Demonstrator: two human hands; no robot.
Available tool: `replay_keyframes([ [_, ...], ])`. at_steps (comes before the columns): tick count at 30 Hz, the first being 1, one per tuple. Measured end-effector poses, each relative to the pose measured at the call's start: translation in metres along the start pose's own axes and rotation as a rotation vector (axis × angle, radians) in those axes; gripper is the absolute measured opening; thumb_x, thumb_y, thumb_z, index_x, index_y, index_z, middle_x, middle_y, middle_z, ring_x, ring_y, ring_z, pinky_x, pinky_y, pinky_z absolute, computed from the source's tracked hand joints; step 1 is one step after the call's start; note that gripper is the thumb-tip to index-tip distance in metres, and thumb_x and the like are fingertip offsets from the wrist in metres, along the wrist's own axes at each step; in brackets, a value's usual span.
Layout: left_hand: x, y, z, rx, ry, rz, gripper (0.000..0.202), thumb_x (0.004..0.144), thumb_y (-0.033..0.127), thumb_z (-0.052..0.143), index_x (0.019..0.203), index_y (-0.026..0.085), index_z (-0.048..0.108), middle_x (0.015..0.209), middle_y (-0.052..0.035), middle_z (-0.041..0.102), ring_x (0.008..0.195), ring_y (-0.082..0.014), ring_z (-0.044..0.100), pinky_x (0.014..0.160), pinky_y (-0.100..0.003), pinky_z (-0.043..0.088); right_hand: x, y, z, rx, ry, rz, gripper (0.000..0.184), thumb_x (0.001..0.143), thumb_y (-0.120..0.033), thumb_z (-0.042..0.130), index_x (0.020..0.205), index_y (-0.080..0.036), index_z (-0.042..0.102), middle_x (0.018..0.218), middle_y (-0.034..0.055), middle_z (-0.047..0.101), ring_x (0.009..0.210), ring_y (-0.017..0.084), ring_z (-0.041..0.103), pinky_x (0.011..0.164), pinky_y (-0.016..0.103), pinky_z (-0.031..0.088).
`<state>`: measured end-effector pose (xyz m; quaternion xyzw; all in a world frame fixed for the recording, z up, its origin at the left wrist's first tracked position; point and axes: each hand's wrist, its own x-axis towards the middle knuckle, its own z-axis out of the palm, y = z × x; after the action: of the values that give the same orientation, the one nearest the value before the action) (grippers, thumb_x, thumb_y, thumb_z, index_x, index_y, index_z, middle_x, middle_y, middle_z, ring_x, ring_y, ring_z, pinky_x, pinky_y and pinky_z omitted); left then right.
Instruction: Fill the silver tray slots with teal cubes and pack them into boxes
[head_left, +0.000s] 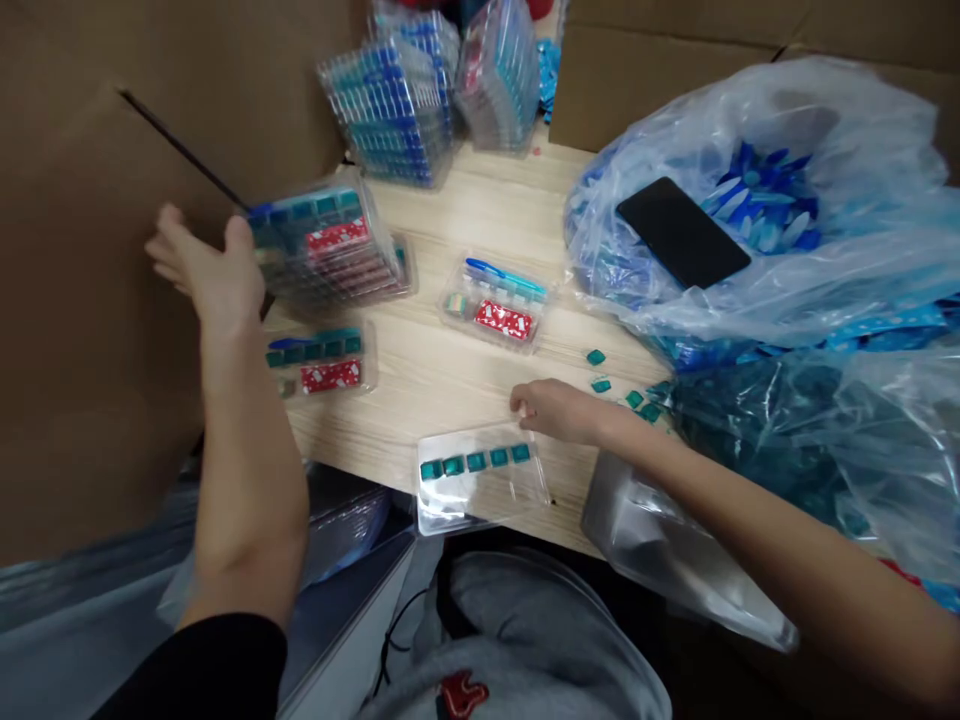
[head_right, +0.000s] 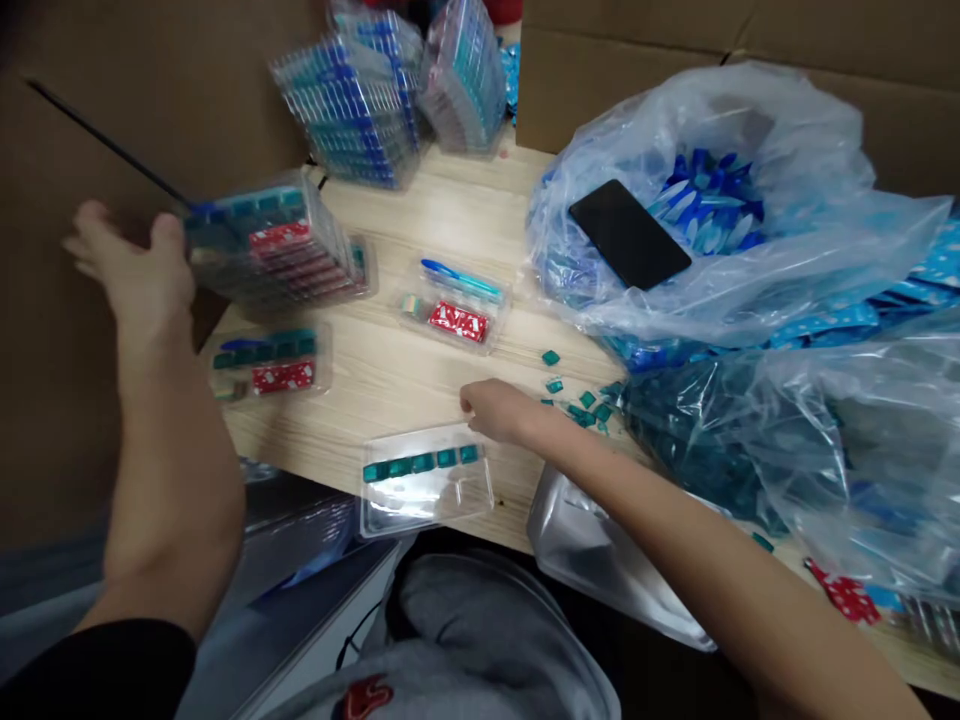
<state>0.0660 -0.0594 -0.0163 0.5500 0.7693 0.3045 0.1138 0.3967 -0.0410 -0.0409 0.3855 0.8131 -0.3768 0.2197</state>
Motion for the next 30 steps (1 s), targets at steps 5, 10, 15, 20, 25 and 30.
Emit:
replay_keyframes([
  [5, -0.084, 0.048, 0.024, -0.025, 0.172, 0.152, 0.046, 0.099, 0.053, 0.036, 0.125, 0.018, 0.052, 0.128, -0.0102, 0.055, 0.126, -0.0302, 0.049, 0.108, -0.052, 0.038, 0.000, 0.001, -0.001, 0.038, 0.028, 0.004, 0.004, 0.086, -0.012, 0.064, 0.083, -0.014, 0.064, 0.093, 0.0037, 0.068, 0.090, 0.017, 0.063, 0.084, 0.034, 0.051],
  [10, -0.176, 0.090, 0.062, -0.048, -0.344, 0.529, 0.065, 0.089, 0.068, 0.047, 0.136, 0.024, 0.048, 0.140, -0.0121, 0.056, 0.129, -0.0301, 0.053, 0.106, -0.048, 0.046, -0.011, 0.002, -0.019, 0.241, 0.081, -0.025, 0.017, 0.077, 0.001, 0.057, 0.077, -0.016, 0.059, 0.070, 0.0016, 0.066, 0.067, 0.013, 0.063, 0.063, 0.023, 0.047],
  [15, -0.189, 0.102, 0.084, 0.053, -0.460, 0.640, 0.081, 0.087, 0.054, 0.062, 0.151, 0.023, 0.025, 0.152, -0.0199, 0.040, 0.141, -0.0364, 0.037, 0.112, -0.056, 0.036, -0.023, 0.004, -0.037, 0.461, 0.086, -0.040, 0.018, 0.082, 0.000, 0.050, 0.083, -0.017, 0.057, 0.062, -0.0035, 0.063, 0.055, 0.010, 0.062, 0.058, 0.020, 0.051],
  [20, -0.159, 0.104, 0.080, -0.042, -0.558, 0.581, 0.070, 0.087, 0.044, 0.067, 0.147, 0.024, 0.036, 0.137, -0.0145, 0.053, 0.128, -0.0321, 0.049, 0.106, -0.050, 0.041, -0.020, 0.011, -0.036, 0.531, 0.166, -0.027, 0.014, 0.092, -0.012, 0.050, 0.086, -0.015, 0.062, 0.068, -0.0004, 0.064, 0.059, 0.010, 0.063, 0.061, 0.021, 0.052],
  [25, -0.143, 0.095, 0.060, -0.197, -0.471, 0.501, 0.053, 0.089, 0.014, 0.050, 0.141, 0.025, 0.046, 0.133, -0.0082, 0.058, 0.125, -0.0274, 0.052, 0.108, -0.048, 0.041, -0.020, 0.024, -0.037, 0.502, 0.325, -0.006, 0.011, 0.090, -0.016, 0.058, 0.085, -0.013, 0.067, 0.076, 0.0033, 0.067, 0.068, 0.014, 0.063, 0.065, 0.024, 0.050],
  [30, -0.110, 0.087, 0.041, -0.901, -0.123, 0.369, 0.045, 0.086, 0.033, 0.067, 0.130, 0.033, 0.058, 0.129, -0.0011, 0.064, 0.118, -0.0269, 0.060, 0.102, -0.044, 0.049, -0.025, 0.019, -0.047, 0.616, 0.344, -0.067, 0.014, 0.091, -0.015, 0.058, 0.098, -0.017, 0.069, 0.087, 0.0037, 0.071, 0.075, 0.013, 0.067, 0.074, 0.025, 0.055],
])
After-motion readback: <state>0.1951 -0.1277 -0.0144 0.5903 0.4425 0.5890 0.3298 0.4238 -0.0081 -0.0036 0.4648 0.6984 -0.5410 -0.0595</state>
